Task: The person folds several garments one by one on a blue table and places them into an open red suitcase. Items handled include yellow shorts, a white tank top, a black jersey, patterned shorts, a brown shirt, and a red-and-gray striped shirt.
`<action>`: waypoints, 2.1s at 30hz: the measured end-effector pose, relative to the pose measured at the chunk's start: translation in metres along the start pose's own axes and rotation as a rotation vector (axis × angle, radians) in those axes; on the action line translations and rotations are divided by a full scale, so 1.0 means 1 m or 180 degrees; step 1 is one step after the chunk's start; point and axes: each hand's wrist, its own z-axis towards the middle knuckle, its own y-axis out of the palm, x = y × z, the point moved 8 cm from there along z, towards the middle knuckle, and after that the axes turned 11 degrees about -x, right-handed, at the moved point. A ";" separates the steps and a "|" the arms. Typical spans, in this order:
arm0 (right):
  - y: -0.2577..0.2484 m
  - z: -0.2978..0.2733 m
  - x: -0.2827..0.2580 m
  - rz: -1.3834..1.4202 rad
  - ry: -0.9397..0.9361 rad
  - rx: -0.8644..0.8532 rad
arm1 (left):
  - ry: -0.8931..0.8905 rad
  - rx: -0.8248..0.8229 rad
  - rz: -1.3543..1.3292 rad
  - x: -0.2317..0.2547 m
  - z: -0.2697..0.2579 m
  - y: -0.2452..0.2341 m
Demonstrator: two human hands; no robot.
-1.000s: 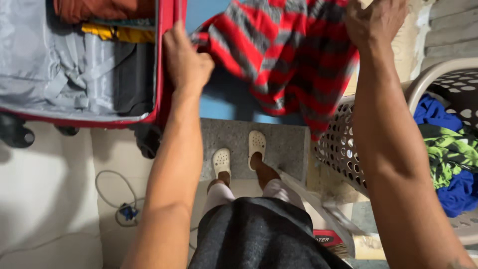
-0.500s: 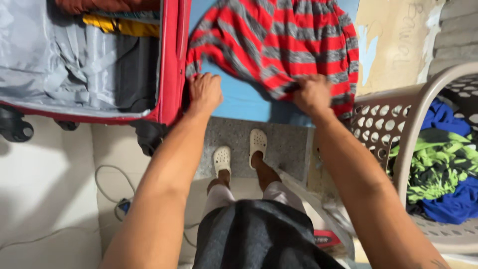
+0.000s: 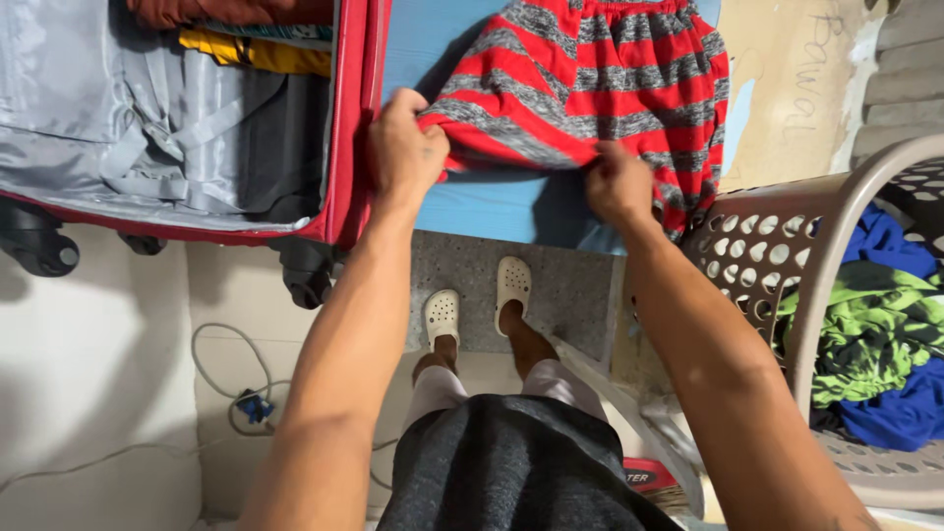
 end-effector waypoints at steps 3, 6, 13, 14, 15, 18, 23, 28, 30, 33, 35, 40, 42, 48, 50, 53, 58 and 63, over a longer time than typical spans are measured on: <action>-0.020 0.011 0.026 0.2569 -0.0508 0.0739 | -0.0518 0.0198 -0.0852 -0.003 -0.006 -0.032; -0.040 0.007 0.030 0.1635 -0.0361 0.1106 | 0.0255 0.0705 -0.0477 0.029 -0.015 -0.045; -0.032 -0.033 -0.044 -0.0411 -0.1524 0.0308 | 0.1251 -0.1036 0.1224 0.067 -0.049 0.065; -0.017 -0.037 -0.047 -0.0679 -0.1528 -0.0067 | 0.0948 -0.1763 0.1598 0.049 -0.057 0.083; -0.010 -0.043 -0.045 -0.0907 -0.1498 -0.0162 | 0.0613 -0.2484 0.1956 0.029 -0.068 0.098; 0.004 -0.043 -0.033 -0.1245 -0.1294 -0.0316 | -0.0249 -0.3500 0.1980 -0.008 -0.082 0.114; -0.005 -0.025 -0.010 -0.0839 -0.0369 0.0087 | 0.0705 -0.1576 0.1501 0.019 -0.033 0.092; 0.016 -0.010 -0.042 -0.1448 -0.1004 -0.0448 | 0.0301 -0.2095 0.2011 0.020 -0.043 0.109; 0.024 0.006 -0.053 -0.1443 -0.1016 -0.0768 | -0.0304 -0.3040 0.1967 0.015 -0.068 0.119; 0.028 0.031 -0.053 -0.1356 -0.0866 -0.1034 | -0.0510 -0.3553 0.1567 0.026 -0.072 0.121; 0.019 0.034 -0.041 -0.1178 -0.0692 -0.0755 | -0.0101 -0.2225 0.1459 0.047 -0.028 0.101; -0.008 -0.022 0.041 -0.0220 0.1044 0.0434 | 0.0609 -0.0790 0.1167 0.070 0.042 0.100; 0.010 -0.029 0.053 -0.0369 0.1386 0.0077 | -0.0041 -0.1995 0.0953 0.044 0.041 0.139; 0.021 0.045 0.018 -0.1034 0.0346 -0.0311 | -0.1220 -0.1258 0.0129 -0.043 0.064 0.111; 0.011 0.090 -0.011 -0.1422 -0.0444 -0.0337 | -0.1362 -0.0580 0.0097 -0.068 0.071 0.079; -0.018 0.130 -0.024 -0.0984 -0.0849 -0.0196 | -0.1488 -0.0974 0.0503 -0.088 0.063 0.070; -0.063 0.090 0.019 0.0614 0.0017 0.1474 | -0.2362 -0.1651 -0.0845 -0.085 0.049 0.079; 0.073 -0.012 0.047 0.2250 0.1783 -0.0548 | -0.2360 -0.1907 -0.1775 -0.062 0.038 0.093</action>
